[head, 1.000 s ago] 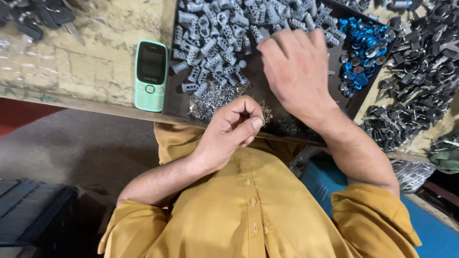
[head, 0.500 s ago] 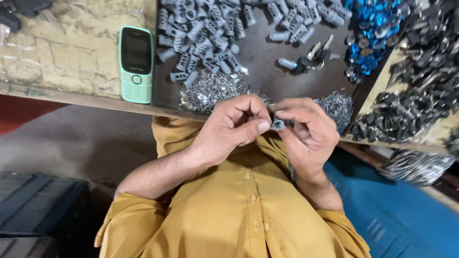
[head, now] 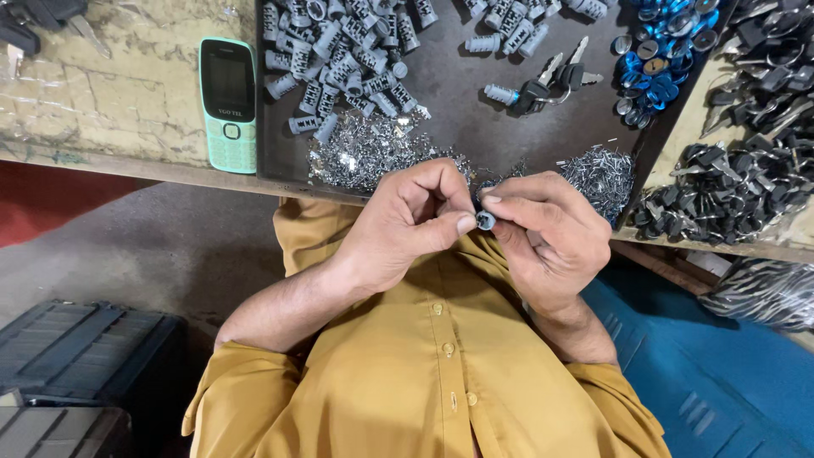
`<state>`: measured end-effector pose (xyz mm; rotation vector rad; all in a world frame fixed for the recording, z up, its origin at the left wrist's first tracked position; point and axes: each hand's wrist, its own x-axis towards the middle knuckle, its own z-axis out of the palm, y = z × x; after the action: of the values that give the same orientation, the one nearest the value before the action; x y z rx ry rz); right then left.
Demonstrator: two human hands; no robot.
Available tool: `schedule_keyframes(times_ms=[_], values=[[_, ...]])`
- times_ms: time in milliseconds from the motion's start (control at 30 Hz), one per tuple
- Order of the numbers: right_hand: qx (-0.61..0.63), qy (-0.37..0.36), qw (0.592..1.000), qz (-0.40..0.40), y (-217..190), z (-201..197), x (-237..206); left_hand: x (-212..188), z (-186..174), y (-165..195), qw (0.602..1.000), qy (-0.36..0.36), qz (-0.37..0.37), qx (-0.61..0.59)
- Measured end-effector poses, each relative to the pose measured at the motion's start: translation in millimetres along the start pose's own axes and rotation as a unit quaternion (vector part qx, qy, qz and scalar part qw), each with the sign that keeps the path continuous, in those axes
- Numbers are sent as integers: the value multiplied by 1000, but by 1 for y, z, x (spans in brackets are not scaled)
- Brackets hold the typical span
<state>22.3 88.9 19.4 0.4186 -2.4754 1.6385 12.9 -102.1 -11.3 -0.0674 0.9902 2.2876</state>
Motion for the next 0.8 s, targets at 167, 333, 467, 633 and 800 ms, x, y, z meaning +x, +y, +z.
schedule_keyframes(times_ms=[167, 333, 467, 633, 800], values=[[-51, 0, 998, -36, -3, -8, 1, 3, 4, -1, 1000, -3, 10, 28], [-89, -14, 994, -68, -7, -12, 5, 3, 8, -4, 970, 23, 118, 213], [-92, -38, 993, -57, -8, -15, 5, 3, 12, -6, 941, 38, 183, 281], [-86, -25, 996, 4, -1, -17, 3, 5, 14, 5, 958, 69, 69, 269], [-65, -40, 997, 22, 10, -11, -1, 6, 25, 15, 652, -15, 384, 654]])
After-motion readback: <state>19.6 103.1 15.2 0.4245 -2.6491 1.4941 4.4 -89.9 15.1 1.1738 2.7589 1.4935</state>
